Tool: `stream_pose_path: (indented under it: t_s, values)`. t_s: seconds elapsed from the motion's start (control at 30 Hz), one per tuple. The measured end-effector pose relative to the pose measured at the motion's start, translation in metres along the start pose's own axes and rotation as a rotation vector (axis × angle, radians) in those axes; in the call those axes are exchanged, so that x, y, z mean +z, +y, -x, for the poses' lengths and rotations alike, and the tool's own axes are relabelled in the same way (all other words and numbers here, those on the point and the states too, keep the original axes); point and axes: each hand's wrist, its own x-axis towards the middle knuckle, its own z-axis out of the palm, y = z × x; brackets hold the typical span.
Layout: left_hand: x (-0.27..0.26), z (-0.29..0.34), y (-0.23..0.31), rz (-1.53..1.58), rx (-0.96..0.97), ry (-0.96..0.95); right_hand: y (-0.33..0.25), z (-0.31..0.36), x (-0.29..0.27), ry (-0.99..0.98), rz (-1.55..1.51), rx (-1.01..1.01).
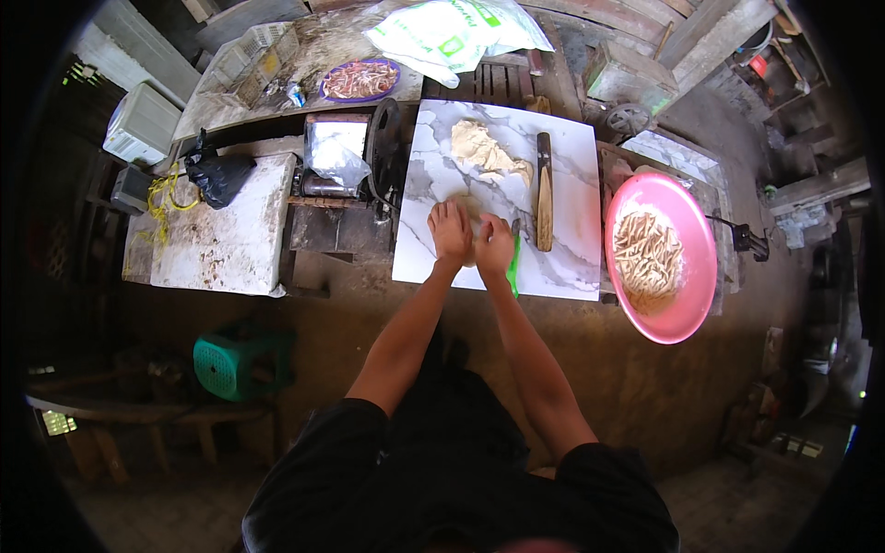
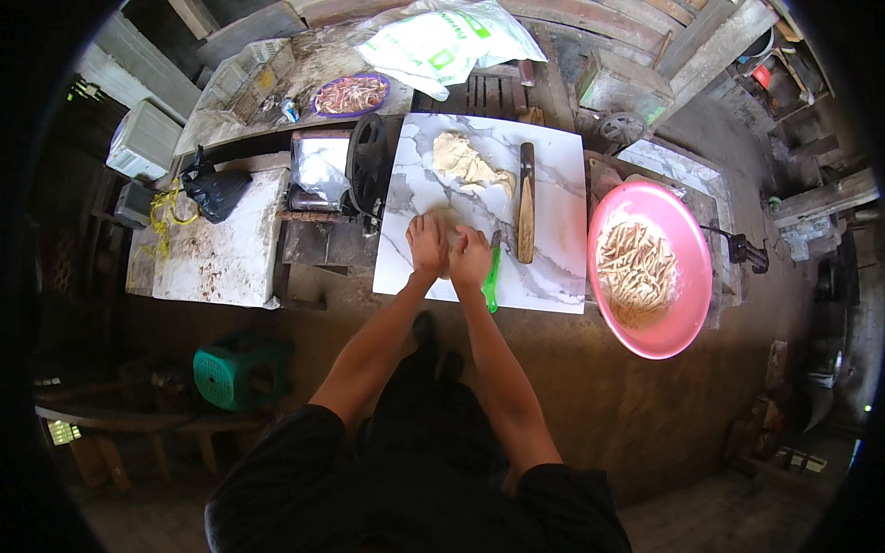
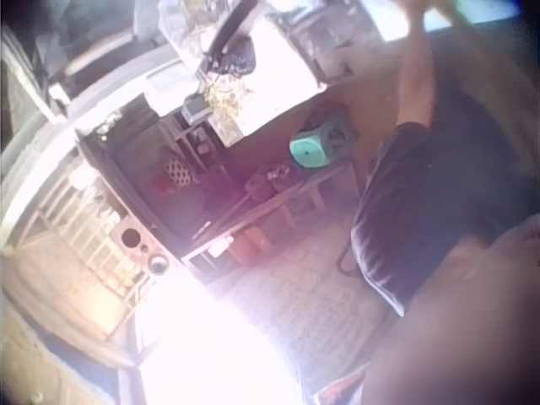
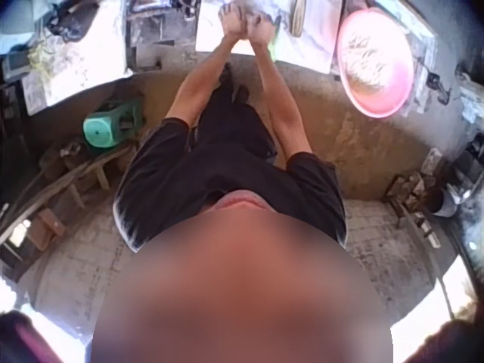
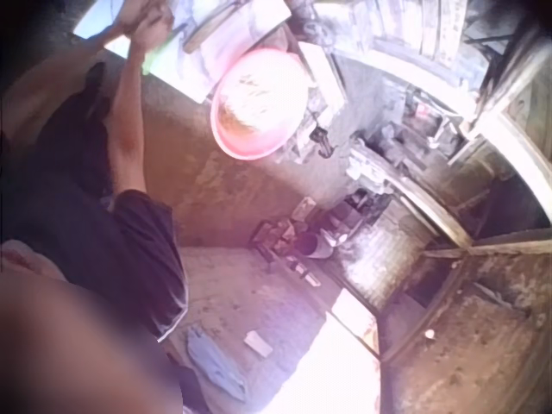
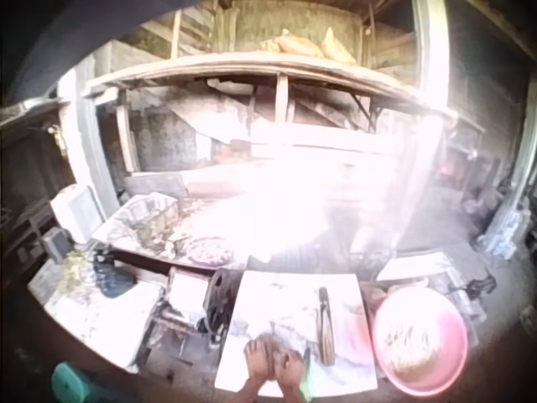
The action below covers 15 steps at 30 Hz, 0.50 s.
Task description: The person takes a small piece of dough from a pile, forms it into a ball by hand, and then uses a wooden rolling pin to flatten it on a marbled surface while repeatedly dusting it with flour from a bowl.
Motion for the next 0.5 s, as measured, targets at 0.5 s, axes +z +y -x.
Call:
stream_pose_path:
  t_s: [0.5]
  values:
    - [-0.01,0.05,-0.007,-0.135,-0.034,-0.062,0.005,0.038,-0.003,-0.232,0.57,0.145]
